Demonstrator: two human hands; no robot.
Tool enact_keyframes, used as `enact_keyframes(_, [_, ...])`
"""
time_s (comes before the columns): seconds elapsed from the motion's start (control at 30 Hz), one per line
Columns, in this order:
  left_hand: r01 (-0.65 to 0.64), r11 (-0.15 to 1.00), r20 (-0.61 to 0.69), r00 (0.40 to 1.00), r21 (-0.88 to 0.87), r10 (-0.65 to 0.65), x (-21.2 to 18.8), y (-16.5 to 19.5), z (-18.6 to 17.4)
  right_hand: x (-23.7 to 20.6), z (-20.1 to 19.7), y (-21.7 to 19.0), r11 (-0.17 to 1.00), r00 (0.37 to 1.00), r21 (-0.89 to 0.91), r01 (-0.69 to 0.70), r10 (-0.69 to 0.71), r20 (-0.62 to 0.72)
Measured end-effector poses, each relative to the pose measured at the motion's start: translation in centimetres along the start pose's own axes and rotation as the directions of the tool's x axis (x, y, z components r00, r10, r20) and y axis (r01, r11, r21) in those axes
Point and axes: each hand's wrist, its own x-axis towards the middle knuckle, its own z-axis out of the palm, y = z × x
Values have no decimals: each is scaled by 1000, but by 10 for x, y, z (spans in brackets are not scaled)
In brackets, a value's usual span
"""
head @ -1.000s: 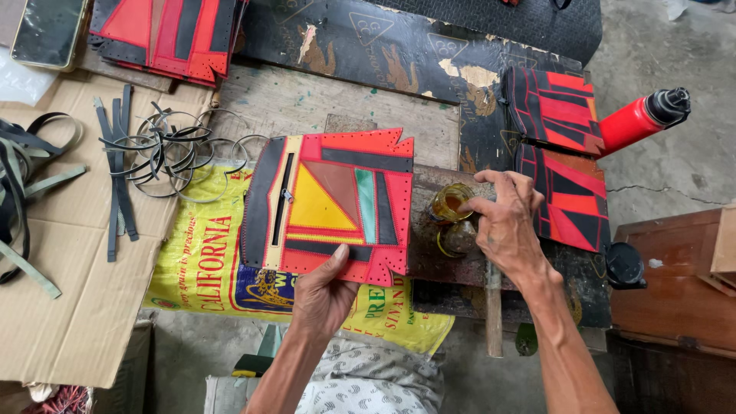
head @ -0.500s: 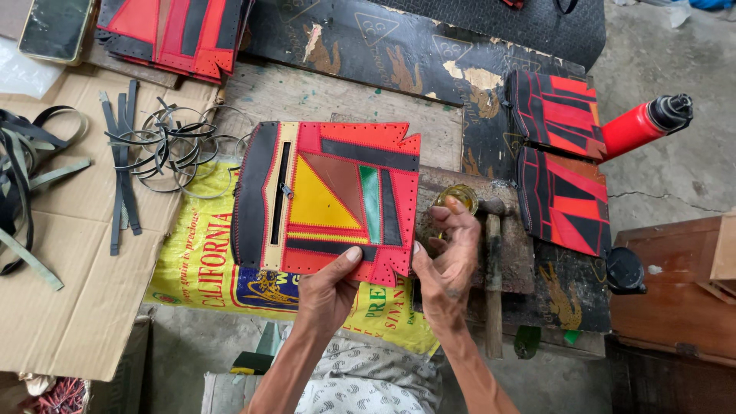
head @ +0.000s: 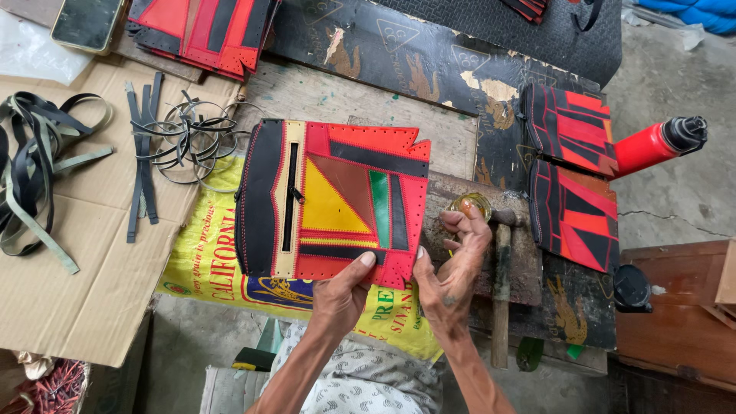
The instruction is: The person holds a colorful patchwork leather panel in one hand and repeatedly dips their finger into a small jar of adhesive, running the glue along the cut edges of the panel. They rotate the panel to reach different sides, then set it on the bench and pick up another panel to continue gluing its edges.
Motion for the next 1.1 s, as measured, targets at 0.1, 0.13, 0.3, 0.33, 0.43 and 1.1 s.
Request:
enact_keyframes(0.1, [-74,997,-37,997,-20,73,1,0,6,-2,5,-3,1000,1000,-22,-5,4,-31])
enact_keyframes(0.13, [-66,997,-57,996,-32,64,2,1,8,-3,7,-4,1000,999,-28,1,-2,-42])
enact_keyframes(0.3, [-3,996,-151,989,-86,-10,8,7,10,-13,1,-9,999,999,-8,43,-43,19])
enact_keyframes(0.33, [2,996,-158,987,-95,-17,8,7,9,-15,-1,-9,999,998,49,-9,6,60])
enact_keyframes(0.43, [5,996,-165,986,-94,-21,9,6,5,-20,-4,-10,983,985,160,-95,69,157])
enact_keyframes(1.1, [39,995,-188,981,-94,-56,13,4,8,-17,-12,-18,778,895,-443,446,-397,204])
